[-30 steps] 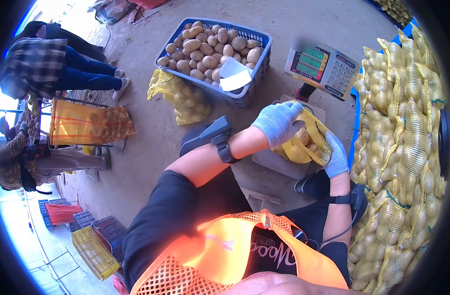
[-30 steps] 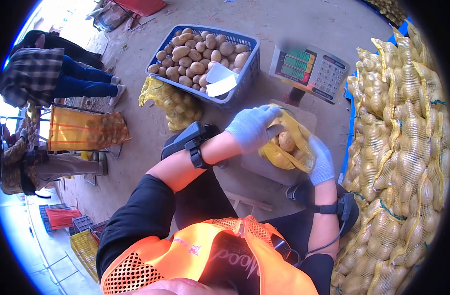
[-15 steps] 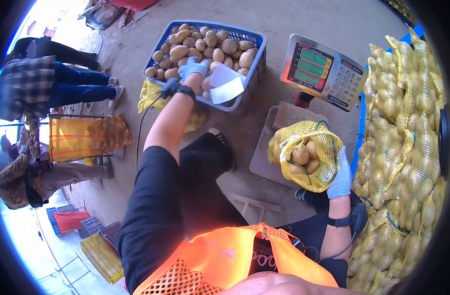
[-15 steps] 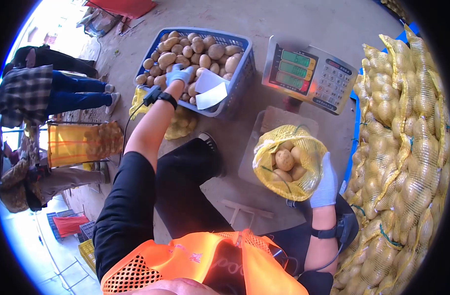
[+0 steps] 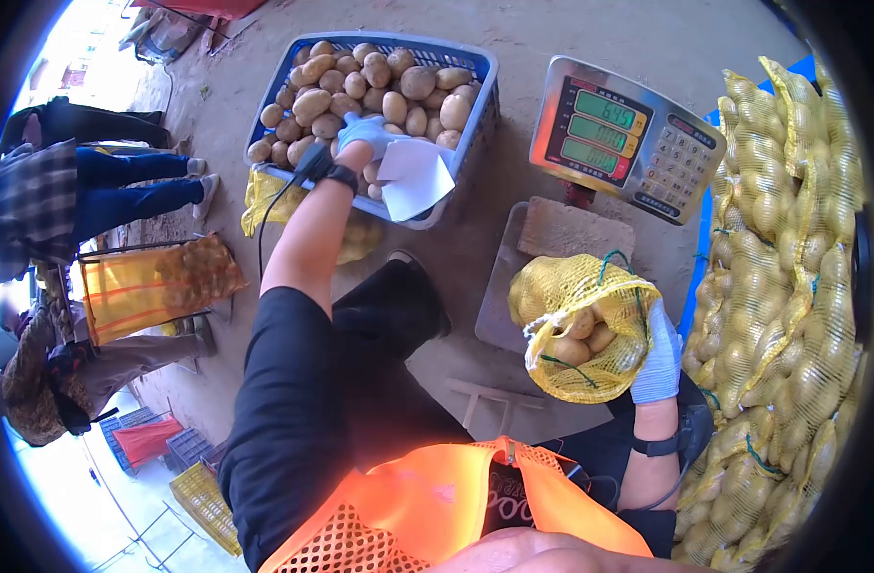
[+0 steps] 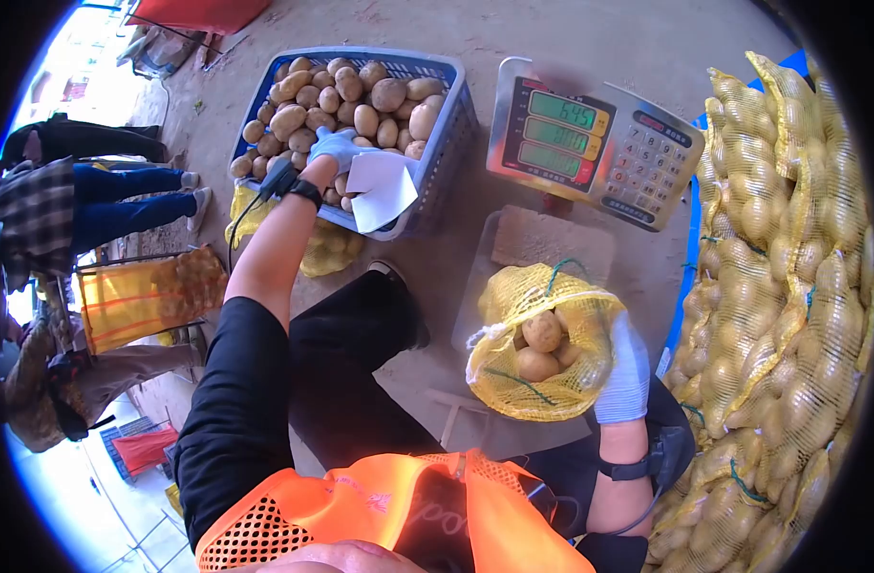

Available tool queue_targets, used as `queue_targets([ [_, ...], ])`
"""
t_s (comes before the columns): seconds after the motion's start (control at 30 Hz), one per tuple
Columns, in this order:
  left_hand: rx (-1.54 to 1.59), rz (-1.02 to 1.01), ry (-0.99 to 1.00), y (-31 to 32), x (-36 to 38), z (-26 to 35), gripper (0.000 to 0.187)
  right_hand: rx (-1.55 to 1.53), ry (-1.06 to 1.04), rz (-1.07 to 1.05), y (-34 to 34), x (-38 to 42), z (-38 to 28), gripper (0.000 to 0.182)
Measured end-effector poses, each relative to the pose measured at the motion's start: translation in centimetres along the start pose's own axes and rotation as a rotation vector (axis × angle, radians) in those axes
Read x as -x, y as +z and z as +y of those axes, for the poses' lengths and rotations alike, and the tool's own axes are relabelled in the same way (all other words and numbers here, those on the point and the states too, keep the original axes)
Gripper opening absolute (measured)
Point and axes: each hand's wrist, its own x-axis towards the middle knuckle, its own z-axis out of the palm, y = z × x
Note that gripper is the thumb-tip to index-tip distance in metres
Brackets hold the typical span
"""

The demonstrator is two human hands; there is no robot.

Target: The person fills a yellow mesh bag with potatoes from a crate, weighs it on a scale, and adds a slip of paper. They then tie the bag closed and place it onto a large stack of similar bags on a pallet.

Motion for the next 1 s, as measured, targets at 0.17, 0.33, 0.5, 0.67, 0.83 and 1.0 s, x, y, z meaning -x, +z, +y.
queue_targets([
  [0.17,0.403,0.017,0.437,3.0,-6.0,-3.1,0.067,0.068,0.019,-0.007,0.0,-0.2,-0.3,0.038],
  [0.33,0.035,-0.155,0.541,2.2,-8.3,1.1,0.067,0.073,-0.008,-0.013,-0.1,0.1,0.1,0.04],
  [0.5,0.417,-0.204,0.337,3.4,-10.8,-1.4,0.07,0.106,-0.047,0.004,0.0,1.1,-0.5,0.039],
  [0.67,0.535,0.112,0.215,5.2,-9.9,-5.1,0.079,0.124,-0.062,-0.052,0.1,1.9,-0.9,0.038],
  [0.83,0.477,0.016,0.125,3.8,-7.8,-2.9,0.081,0.037,-0.035,-0.076,-0.5,2.0,0.2,0.037],
  [1.0,0.454,-0.167,0.26,4.0,-7.9,-1.1,0.072,0.178,-0.051,-0.087,-1.4,2.0,0.9,0.037],
])
